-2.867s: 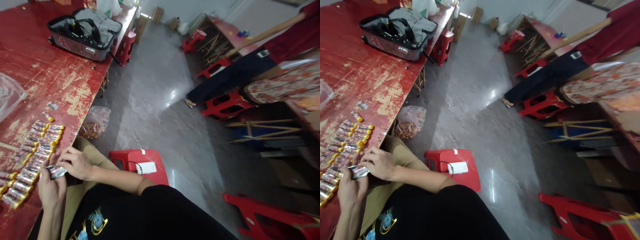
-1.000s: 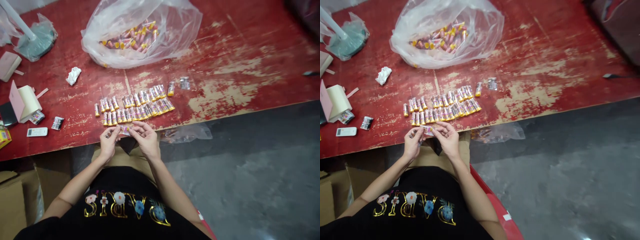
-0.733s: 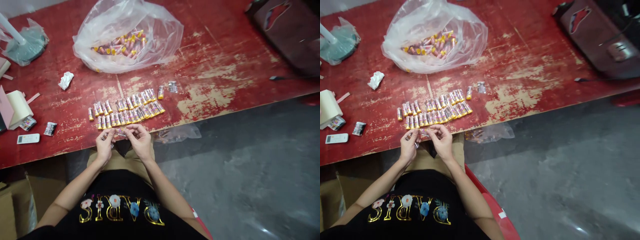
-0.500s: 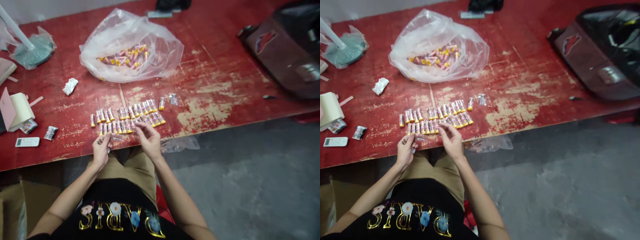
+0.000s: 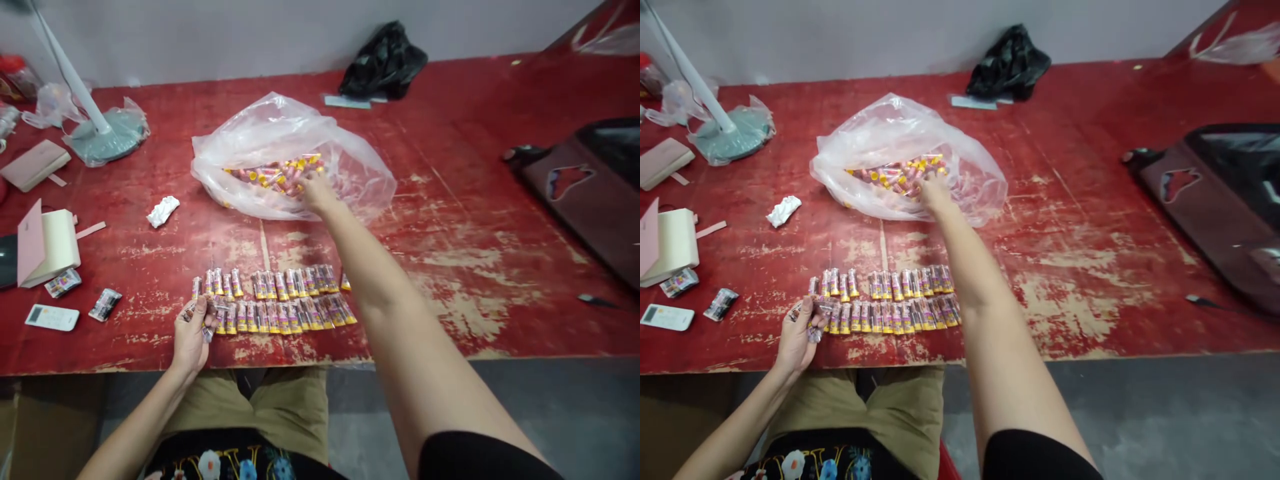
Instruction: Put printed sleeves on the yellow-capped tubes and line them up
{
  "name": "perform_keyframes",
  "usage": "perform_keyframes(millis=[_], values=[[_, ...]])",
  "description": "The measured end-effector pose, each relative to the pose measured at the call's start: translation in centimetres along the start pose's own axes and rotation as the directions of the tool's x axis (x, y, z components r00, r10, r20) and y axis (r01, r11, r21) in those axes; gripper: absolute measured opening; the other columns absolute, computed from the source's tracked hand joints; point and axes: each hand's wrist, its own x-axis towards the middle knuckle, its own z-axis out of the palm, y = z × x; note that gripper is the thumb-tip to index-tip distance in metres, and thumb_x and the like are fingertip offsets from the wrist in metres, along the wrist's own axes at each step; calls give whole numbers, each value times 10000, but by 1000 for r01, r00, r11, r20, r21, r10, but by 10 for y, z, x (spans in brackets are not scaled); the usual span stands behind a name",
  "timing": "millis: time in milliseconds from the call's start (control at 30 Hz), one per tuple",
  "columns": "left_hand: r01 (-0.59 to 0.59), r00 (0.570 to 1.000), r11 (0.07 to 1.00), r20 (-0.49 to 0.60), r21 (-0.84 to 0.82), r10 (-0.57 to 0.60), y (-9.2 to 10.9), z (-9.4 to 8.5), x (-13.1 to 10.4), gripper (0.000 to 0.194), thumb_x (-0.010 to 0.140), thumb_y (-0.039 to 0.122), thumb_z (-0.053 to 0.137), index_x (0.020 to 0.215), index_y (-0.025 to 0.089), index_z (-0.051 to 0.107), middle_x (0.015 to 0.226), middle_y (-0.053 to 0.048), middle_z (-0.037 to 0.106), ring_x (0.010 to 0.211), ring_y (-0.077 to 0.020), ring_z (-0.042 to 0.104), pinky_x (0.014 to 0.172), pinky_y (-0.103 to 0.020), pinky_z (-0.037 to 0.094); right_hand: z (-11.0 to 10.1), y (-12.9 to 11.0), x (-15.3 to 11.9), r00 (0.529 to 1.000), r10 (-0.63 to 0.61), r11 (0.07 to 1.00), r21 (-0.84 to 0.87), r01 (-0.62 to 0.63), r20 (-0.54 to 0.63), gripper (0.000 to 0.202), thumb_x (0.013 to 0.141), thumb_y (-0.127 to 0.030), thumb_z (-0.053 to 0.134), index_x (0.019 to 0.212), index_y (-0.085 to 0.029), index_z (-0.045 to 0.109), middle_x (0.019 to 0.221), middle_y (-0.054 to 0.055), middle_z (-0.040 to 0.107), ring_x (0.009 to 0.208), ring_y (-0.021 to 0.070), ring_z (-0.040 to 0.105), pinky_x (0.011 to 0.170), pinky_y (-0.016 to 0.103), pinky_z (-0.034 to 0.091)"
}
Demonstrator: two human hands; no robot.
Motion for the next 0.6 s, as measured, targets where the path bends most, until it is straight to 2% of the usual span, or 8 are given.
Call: perform_keyframes(millis=[100,167,233,300,367,467,533,600], values=[[5,1000,1000,-5,10,-5,1,3,8,509,565,442,928,639,139,525,531,66,467,464,-31,422,464,-167,393,-8,-1,1,989,85,987,-147,-67,118,343,606,20,829,547,-179,555,784,47,701,1096,230,605,1101,421,415],[18,1000,1000,11,18,-18,0,8,13,512,561,461,925,657,140,539,523,67,464,458,-29,416,464,-163,390,-18,-12,-6,987,103,982,-173,-81,123,270,673,-44,800,566,-155,579,798,65,707,1119,213,610,1072,362,408],[24,999,1000,40,10,-24,0,13,14,520,562,487,918,675,143,545,503,72,448,453,-32,414,470,-162,392,-30,-34,-26,996,81,983,-170,-73,40,175,785,-178,731,648,-121,639,856,86,714,1086,177,627,983,315,430],[6,998,1000,67,-14,-5,-1,17,13,531,557,503,915,679,146,543,499,70,449,453,-35,422,473,-162,393,-44,-70,-67,998,45,995,-89,-48,-41,207,857,-308,667,804,-111,701,888,88,709,948,134,656,840,296,467],[-15,996,999,90,-29,17,-2,19,11,536,566,515,908,666,146,532,508,62,463,456,-39,433,470,-164,390,-57,-114,-125,998,41,985,165,-48,47,263,901,-374,634,1000,-148,727,912,82,696,780,98,660,693,281,489],[-31,994,999,108,-12,32,-5,17,4,537,605,545,879,649,147,520,502,56,462,460,-44,443,476,-169,394,-71,-178,-219,982,-8,936,346,-58,187,239,881,-275,717,1120,-261,726,1045,75,707,845,160,690,710,328,574],[-43,992,999,122,2,42,-8,16,-2,533,610,552,873,660,146,532,501,58,457,463,-45,441,484,-173,400,-71,-206,-267,987,-36,930,367,-24,156,291,862,-188,733,1137,-282,722,1036,57,708,909,183,681,723,335,571],[-56,989,998,139,4,55,-11,15,-9,520,600,543,881,687,143,561,515,59,466,468,-44,437,492,-178,408,-67,-219,-295,993,-57,934,356,18,99,342,849,-130,732,1153,-286,718,1024,51,706,940,191,670,755,343,559]])
